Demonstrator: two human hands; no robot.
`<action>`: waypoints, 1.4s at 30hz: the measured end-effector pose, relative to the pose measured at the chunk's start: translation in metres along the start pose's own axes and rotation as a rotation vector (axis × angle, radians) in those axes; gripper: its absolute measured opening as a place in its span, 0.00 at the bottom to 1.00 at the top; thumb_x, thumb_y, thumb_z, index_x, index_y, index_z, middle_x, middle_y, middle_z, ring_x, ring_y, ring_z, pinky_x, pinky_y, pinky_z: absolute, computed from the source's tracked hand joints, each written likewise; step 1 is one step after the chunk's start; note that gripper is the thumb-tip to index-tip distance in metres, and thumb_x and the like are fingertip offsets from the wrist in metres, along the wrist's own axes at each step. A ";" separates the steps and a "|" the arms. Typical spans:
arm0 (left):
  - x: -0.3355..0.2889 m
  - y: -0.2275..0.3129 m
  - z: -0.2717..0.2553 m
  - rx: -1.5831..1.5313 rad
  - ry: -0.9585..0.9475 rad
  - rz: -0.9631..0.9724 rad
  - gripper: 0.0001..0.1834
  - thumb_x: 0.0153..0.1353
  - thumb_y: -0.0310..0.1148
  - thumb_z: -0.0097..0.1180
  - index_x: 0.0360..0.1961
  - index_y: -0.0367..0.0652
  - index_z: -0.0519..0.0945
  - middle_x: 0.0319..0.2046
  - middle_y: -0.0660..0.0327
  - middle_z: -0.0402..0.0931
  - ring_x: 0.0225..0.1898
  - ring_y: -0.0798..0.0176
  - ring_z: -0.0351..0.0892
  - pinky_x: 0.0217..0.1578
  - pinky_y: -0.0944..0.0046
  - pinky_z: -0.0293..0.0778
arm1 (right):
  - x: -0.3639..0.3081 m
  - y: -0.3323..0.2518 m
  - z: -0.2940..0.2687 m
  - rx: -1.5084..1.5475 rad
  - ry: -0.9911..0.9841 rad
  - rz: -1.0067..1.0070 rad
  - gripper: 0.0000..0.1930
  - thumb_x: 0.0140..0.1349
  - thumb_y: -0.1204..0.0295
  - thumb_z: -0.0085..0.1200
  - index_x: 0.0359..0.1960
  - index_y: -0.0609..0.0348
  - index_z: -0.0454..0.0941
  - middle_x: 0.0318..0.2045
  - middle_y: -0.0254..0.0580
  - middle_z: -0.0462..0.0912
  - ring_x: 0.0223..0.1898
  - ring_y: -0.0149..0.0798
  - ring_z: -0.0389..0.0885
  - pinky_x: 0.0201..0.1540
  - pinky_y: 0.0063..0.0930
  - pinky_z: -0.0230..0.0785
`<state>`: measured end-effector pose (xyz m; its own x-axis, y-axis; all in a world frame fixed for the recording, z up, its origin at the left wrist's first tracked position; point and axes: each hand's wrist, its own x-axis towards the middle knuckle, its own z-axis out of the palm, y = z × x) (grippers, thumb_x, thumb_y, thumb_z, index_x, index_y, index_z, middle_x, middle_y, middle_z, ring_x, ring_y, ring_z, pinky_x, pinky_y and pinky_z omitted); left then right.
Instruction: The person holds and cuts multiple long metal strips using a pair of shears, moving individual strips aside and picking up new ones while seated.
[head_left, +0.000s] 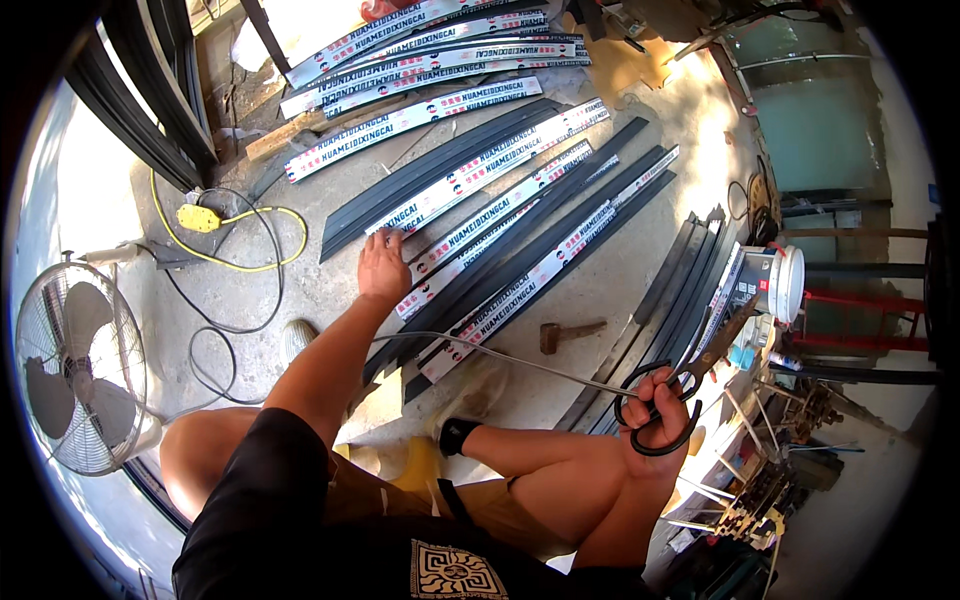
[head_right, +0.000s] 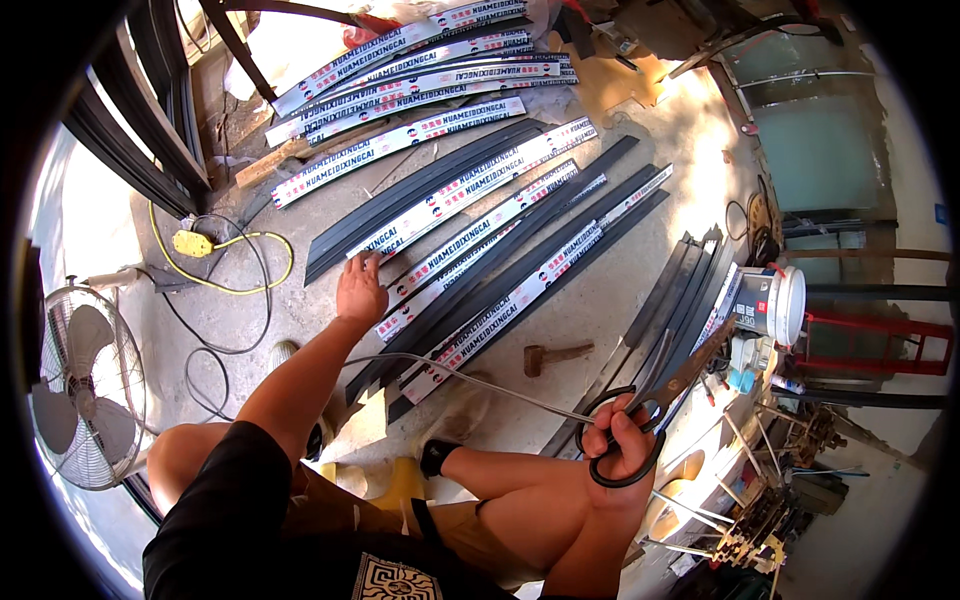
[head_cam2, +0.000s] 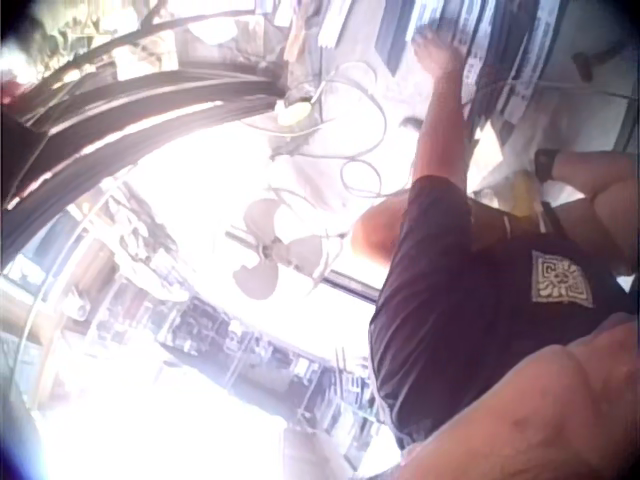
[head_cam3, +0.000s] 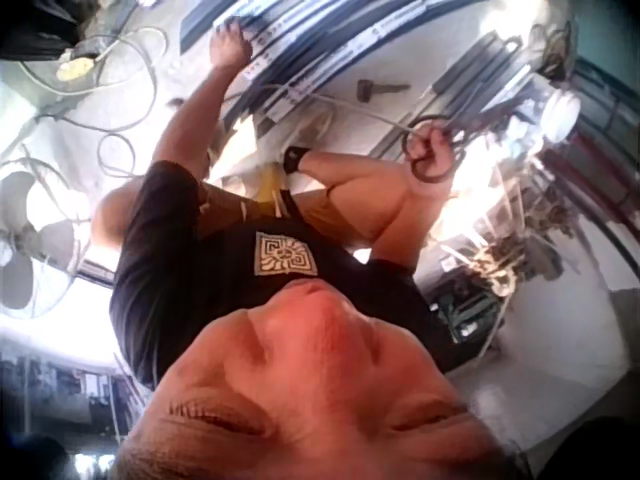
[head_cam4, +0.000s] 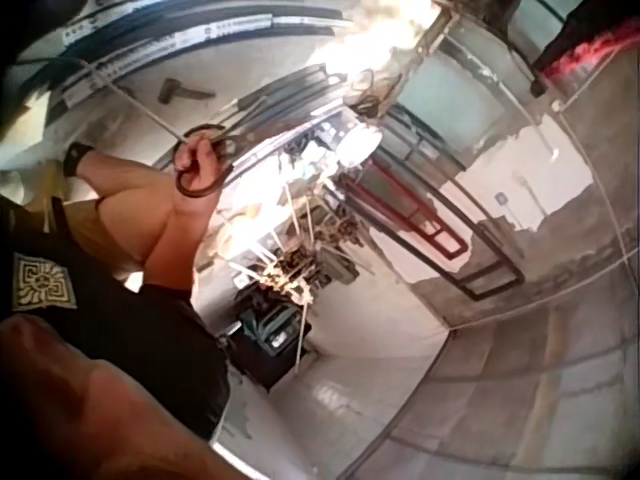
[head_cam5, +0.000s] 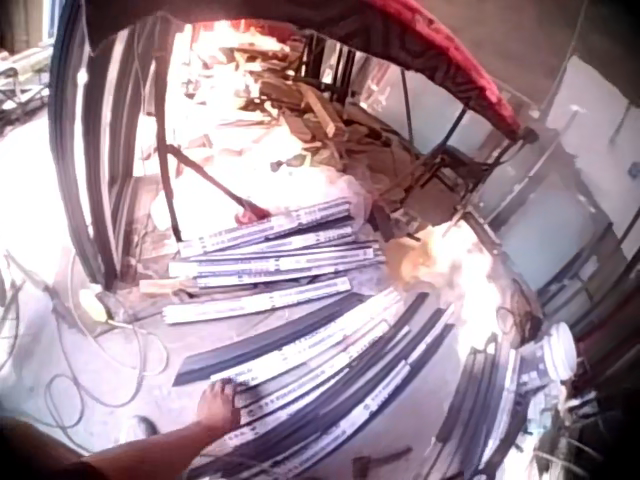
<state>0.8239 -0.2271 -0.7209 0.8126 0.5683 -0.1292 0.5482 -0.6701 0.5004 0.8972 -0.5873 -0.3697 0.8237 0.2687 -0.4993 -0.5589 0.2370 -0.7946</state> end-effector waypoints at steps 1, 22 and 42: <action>0.005 0.000 -0.001 0.025 0.002 -0.016 0.31 0.56 0.24 0.57 0.64 0.46 0.77 0.65 0.50 0.73 0.66 0.43 0.72 0.65 0.47 0.73 | -0.001 0.000 -0.002 -0.026 0.006 -0.004 0.09 0.71 0.69 0.63 0.49 0.50 0.78 0.35 0.32 0.82 0.26 0.27 0.73 0.29 0.22 0.65; 0.010 0.000 0.006 0.204 -0.042 -0.145 0.33 0.49 0.39 0.76 0.55 0.45 0.77 0.53 0.53 0.76 0.60 0.47 0.76 0.59 0.49 0.74 | -0.007 0.001 0.008 -0.047 0.131 -0.047 0.11 0.63 0.71 0.64 0.45 0.55 0.78 0.32 0.38 0.81 0.25 0.31 0.73 0.27 0.23 0.65; 0.031 0.001 -0.011 0.193 -0.222 -0.210 0.41 0.53 0.48 0.78 0.65 0.47 0.75 0.61 0.56 0.75 0.67 0.50 0.72 0.65 0.50 0.72 | -0.014 -0.002 0.017 -0.094 0.151 -0.060 0.11 0.62 0.70 0.64 0.44 0.55 0.77 0.31 0.39 0.79 0.26 0.31 0.73 0.28 0.24 0.64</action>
<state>0.8474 -0.2043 -0.7150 0.6895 0.6000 -0.4058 0.7181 -0.6394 0.2748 0.8853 -0.5758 -0.3556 0.8640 0.1119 -0.4909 -0.5032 0.1582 -0.8496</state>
